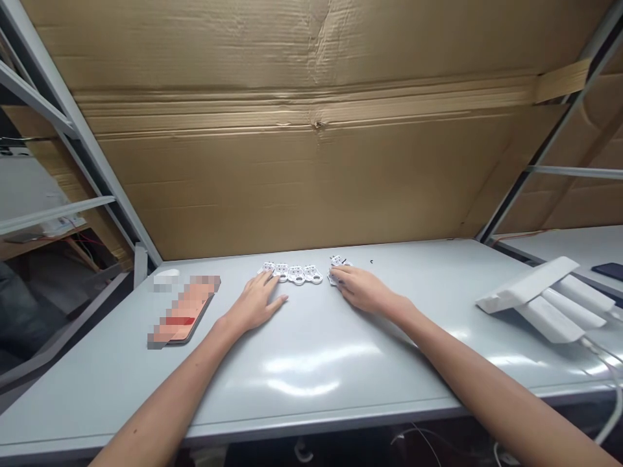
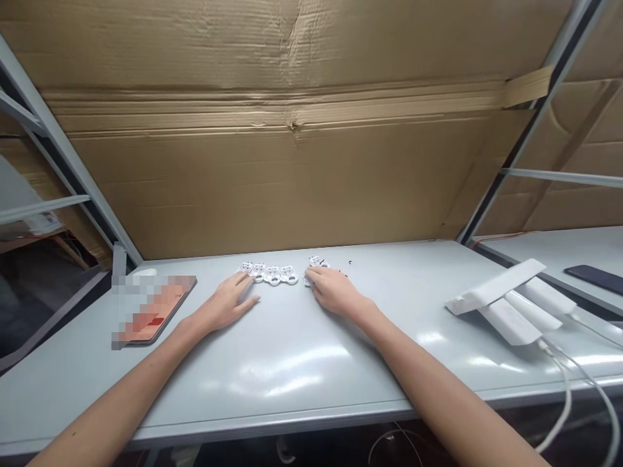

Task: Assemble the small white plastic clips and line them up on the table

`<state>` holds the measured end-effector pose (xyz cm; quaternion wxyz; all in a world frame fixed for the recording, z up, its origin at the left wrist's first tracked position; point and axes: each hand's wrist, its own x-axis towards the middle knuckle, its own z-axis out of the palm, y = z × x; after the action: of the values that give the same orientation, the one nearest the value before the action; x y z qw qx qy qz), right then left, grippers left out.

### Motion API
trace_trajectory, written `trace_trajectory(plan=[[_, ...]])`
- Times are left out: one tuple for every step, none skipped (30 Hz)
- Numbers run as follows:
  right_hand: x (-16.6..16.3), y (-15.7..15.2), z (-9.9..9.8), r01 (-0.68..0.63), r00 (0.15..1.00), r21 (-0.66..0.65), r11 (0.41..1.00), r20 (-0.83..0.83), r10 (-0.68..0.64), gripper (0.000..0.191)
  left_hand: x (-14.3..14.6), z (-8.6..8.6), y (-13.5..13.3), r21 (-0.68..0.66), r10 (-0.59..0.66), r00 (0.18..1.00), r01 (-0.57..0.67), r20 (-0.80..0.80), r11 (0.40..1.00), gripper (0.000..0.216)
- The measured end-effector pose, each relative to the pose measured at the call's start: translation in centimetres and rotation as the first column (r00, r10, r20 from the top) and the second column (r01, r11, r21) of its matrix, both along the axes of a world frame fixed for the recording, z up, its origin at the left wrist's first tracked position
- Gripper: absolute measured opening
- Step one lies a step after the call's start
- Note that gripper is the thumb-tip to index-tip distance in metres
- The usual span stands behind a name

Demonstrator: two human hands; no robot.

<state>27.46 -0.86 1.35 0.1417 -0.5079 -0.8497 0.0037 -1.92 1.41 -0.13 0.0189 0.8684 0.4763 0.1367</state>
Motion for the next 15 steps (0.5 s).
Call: trace_trajectory(plan=[[-0.2, 0.3, -0.4, -0.005, 1.000, 0.015, 1.000, -0.025, 0.005, 0.030, 0.1, 0.1, 0.0, -0.001, 0.000, 1.000, 0.000, -0.003, 1.000, 0.057], [-0.4, 0.5, -0.7, -0.007, 0.999, 0.034, 0.999, -0.044, 0.008, 0.034, 0.1, 0.1, -0.1, -0.003, 0.003, 1.000, -0.003, -0.011, 1.000, 0.056], [-0.7, 0.6, -0.9, -0.001, 0.999, 0.057, 0.998, -0.054, 0.004, 0.038, 0.2, 0.2, -0.2, -0.009, 0.009, 1.000, -0.009, -0.024, 1.000, 0.056], [-0.8, 0.7, -1.0, 0.011, 0.999, 0.080, 0.997, -0.053, -0.007, 0.040, 0.3, 0.3, -0.2, -0.016, 0.015, 0.999, -0.016, -0.039, 1.000, 0.057], [-1.0, 0.6, -1.1, 0.023, 0.999, 0.098, 0.995, -0.047, -0.019, 0.042, 0.3, 0.4, -0.3, -0.024, 0.021, 0.998, -0.022, -0.052, 0.999, 0.057], [-1.1, 0.5, -1.0, 0.033, 0.999, 0.106, 0.994, -0.038, -0.029, 0.041, 0.4, 0.4, -0.3, -0.030, 0.025, 0.998, -0.027, -0.060, 0.999, 0.058], [-1.2, 0.2, -0.9, 0.040, 0.999, 0.101, 0.994, -0.026, -0.037, 0.039, 0.4, 0.5, -0.4, -0.036, 0.028, 0.998, -0.030, -0.064, 0.999, 0.058], [-1.2, 0.0, -0.8, 0.044, 0.999, 0.086, 0.995, -0.016, -0.043, 0.035, 0.4, 0.6, -0.4, -0.041, 0.030, 0.998, -0.032, -0.064, 0.999, 0.058], [-1.3, -0.3, -0.7, 0.044, 0.999, 0.065, 0.997, -0.006, -0.044, 0.031, 0.4, 0.6, -0.5, -0.044, 0.029, 0.998, -0.032, -0.058, 0.998, 0.057], [-1.4, -0.5, -0.6, 0.043, 0.999, 0.044, 0.998, 0.004, -0.043, 0.029, 0.4, 0.6, -0.5, -0.048, 0.028, 0.998, -0.030, -0.051, 0.998, 0.057], [-1.4, -0.7, -0.5, 0.043, 0.999, 0.029, 0.999, 0.013, -0.044, 0.030, 0.4, 0.7, -0.5, -0.052, 0.026, 0.999, -0.028, -0.042, 0.998, 0.056], [-1.5, -0.8, -0.6, 0.046, 0.999, 0.019, 0.999, 0.020, -0.047, 0.033, 0.4, 0.7, -0.5, -0.056, 0.025, 0.999, -0.027, -0.034, 0.998, 0.056], [-1.6, -0.8, -0.6, 0.049, 0.999, 0.011, 0.999, 0.024, -0.049, 0.037, 0.4, 0.7, -0.5, -0.060, 0.024, 0.999, -0.026, -0.027, 0.998, 0.056], [-1.7, -0.7, -0.8, 0.051, 0.998, 0.005, 0.999, 0.026, -0.051, 0.043, 0.4, 0.7, -0.5, -0.065, 0.026, 0.999, -0.027, -0.025, 0.998, 0.056], [-1.7, -0.6, -1.0, 0.053, 0.998, -0.003, 0.999, 0.026, -0.053, 0.047, 0.4, 0.7, -0.6, -0.068, 0.028, 0.999, -0.030, -0.029, 0.997, 0.056]])
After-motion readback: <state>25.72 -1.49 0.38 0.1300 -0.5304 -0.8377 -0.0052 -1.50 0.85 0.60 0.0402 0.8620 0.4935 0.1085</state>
